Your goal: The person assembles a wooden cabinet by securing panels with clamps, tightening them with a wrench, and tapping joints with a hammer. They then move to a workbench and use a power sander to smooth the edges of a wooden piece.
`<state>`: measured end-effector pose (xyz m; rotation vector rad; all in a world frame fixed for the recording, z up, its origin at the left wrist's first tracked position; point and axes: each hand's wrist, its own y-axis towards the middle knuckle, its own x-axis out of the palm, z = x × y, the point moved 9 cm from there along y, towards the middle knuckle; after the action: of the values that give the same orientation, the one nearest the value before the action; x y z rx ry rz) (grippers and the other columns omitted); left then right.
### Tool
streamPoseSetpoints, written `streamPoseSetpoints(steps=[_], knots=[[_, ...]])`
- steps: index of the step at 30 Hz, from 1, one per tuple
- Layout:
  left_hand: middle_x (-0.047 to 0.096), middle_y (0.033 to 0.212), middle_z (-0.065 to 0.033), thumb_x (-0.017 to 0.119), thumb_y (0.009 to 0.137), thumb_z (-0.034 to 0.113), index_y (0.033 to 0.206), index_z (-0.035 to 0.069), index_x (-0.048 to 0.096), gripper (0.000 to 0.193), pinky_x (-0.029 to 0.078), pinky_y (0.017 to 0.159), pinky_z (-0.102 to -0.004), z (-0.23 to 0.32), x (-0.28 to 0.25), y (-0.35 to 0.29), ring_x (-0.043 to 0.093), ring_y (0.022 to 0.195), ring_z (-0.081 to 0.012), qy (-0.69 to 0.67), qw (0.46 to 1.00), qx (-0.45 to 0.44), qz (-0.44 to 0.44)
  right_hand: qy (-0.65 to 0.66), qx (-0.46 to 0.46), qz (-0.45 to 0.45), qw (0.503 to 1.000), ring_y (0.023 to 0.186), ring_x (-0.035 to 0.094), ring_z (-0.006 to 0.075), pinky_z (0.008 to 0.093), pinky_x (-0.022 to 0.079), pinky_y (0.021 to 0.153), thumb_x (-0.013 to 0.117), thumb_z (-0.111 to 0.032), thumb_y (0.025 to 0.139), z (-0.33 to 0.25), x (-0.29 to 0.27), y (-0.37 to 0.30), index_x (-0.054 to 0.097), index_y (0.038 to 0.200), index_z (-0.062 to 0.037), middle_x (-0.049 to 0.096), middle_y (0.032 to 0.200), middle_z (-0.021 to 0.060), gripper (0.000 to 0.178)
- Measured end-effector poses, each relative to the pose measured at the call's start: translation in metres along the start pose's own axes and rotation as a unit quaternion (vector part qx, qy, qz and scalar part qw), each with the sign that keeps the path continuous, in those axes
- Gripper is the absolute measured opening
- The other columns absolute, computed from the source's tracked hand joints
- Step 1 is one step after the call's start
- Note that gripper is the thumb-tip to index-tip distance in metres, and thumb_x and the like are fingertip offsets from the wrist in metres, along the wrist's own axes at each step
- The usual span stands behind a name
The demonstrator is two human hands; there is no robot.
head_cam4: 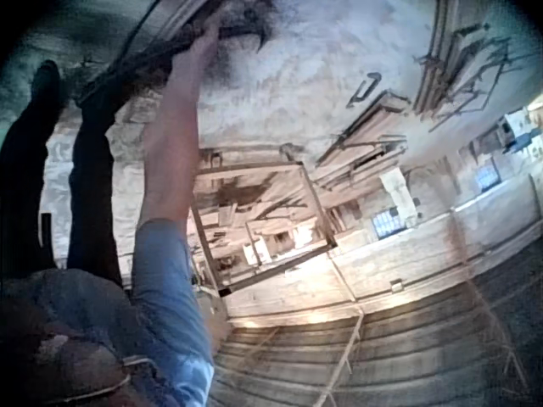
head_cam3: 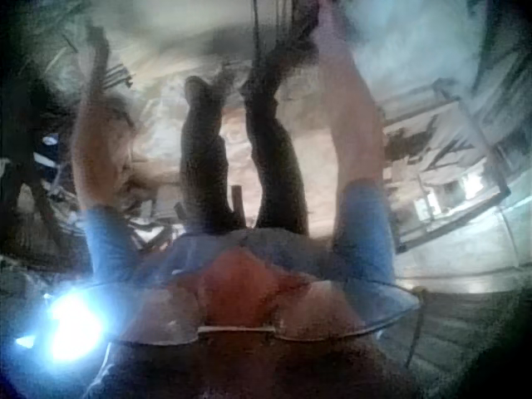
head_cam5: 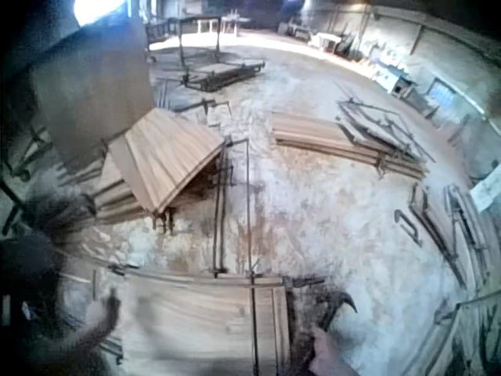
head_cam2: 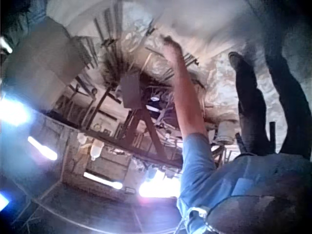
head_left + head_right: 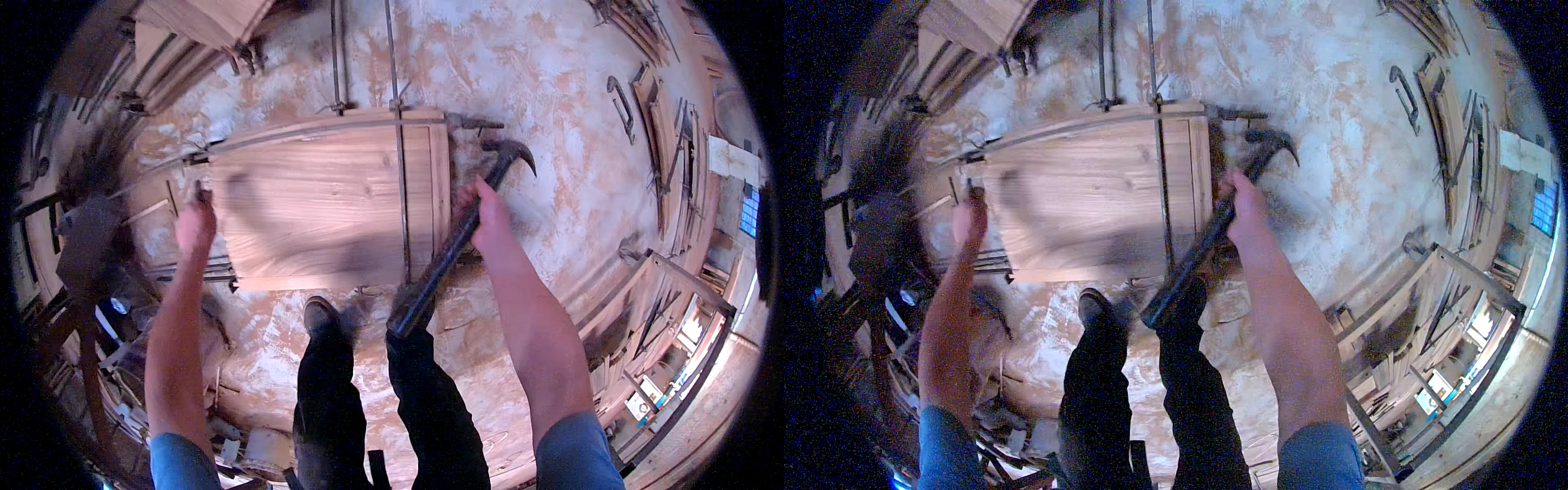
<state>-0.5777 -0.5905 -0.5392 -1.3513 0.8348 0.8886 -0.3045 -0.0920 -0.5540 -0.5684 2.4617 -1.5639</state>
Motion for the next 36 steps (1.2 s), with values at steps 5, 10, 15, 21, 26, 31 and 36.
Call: streamPoseSetpoints(steps=[5,10,15,21,26,31,36], knots=[[0.065,0.078,-0.0228,0.050,0.091,0.032,0.088,0.002,0.063,0.033,0.052,0.063,-0.0494,-0.014,0.003,-0.146,0.064,0.070,-0.0404,0.064,0.986,0.089,-0.129,0.018,0.029,0.005,0.999,0.062,0.055,0.0221,0.0415,0.049,0.056,0.054,-0.035,0.094,-0.012,-0.051,-0.108,0.053,0.088,-0.0106,0.055,0.071,0.0061,0.025],[0.065,0.082,-0.0240,0.048,0.089,0.031,0.088,0.004,0.068,0.033,0.051,0.069,-0.0527,-0.112,-0.005,-0.403,0.064,0.072,-0.0419,0.038,0.959,0.036,-0.278,-0.063,0.088,0.063,0.992,0.048,0.046,0.0227,0.0386,0.041,0.046,0.051,-0.039,0.095,0.010,-0.160,-0.227,0.046,0.072,-0.0127,0.047,0.054,0.0046,0.035],[0.070,0.077,-0.0156,0.062,0.077,0.024,0.082,0.006,0.072,0.021,0.054,0.071,-0.0402,-0.265,0.005,-0.645,0.069,0.073,-0.0313,-0.086,0.846,-0.222,-0.477,-0.106,0.247,-0.034,0.963,0.043,0.047,0.0209,0.0375,0.042,0.043,0.051,-0.037,0.095,0.015,-0.214,-0.367,0.047,0.073,-0.0089,0.050,0.057,0.0064,0.036],[0.063,0.062,-0.0112,0.060,0.080,0.013,0.071,0.001,0.067,0.016,0.052,0.050,-0.0384,-0.222,-0.050,-0.688,0.063,0.052,-0.0229,-0.321,0.827,-0.246,-0.389,-0.404,0.134,-0.055,0.903,0.046,0.052,0.0184,0.0339,0.044,0.042,0.063,-0.030,0.088,0.011,-0.275,-0.522,0.052,0.081,-0.0052,0.052,0.061,0.0049,0.028],[0.063,0.062,-0.0127,0.053,0.086,0.025,0.074,0.001,0.065,0.030,0.051,0.052,-0.0381,-0.169,-0.085,-0.573,0.064,0.055,-0.0229,-0.265,0.918,-0.088,-0.282,-0.471,0.069,0.013,0.879,0.046,0.051,0.0155,0.0317,0.043,0.041,0.069,-0.024,0.082,0.036,-0.345,-0.626,0.054,0.084,-0.0036,0.052,0.062,0.0040,0.026],[0.066,0.073,-0.0145,0.053,0.088,0.031,0.092,0.000,0.065,0.034,0.053,0.064,-0.0380,-0.123,-0.253,-0.577,0.066,0.061,-0.0237,-0.388,0.901,-0.079,-0.176,-0.517,0.061,-0.002,0.854,0.044,0.052,0.0191,0.0345,0.042,0.041,0.068,-0.030,0.083,0.100,-0.428,-0.651,0.058,0.071,-0.0024,0.055,0.061,0.0073,0.032],[0.067,0.093,-0.0213,0.051,0.088,0.033,0.106,0.005,0.066,0.036,0.050,0.085,-0.0444,-0.178,-0.223,-0.625,0.065,0.089,-0.0362,-0.270,0.958,-0.029,-0.098,-0.564,0.135,0.012,0.815,0.052,0.056,0.0203,0.0334,0.046,0.051,0.060,-0.030,0.089,0.145,-0.464,-0.658,0.069,0.091,-0.0014,0.059,0.062,0.0082,0.030]])
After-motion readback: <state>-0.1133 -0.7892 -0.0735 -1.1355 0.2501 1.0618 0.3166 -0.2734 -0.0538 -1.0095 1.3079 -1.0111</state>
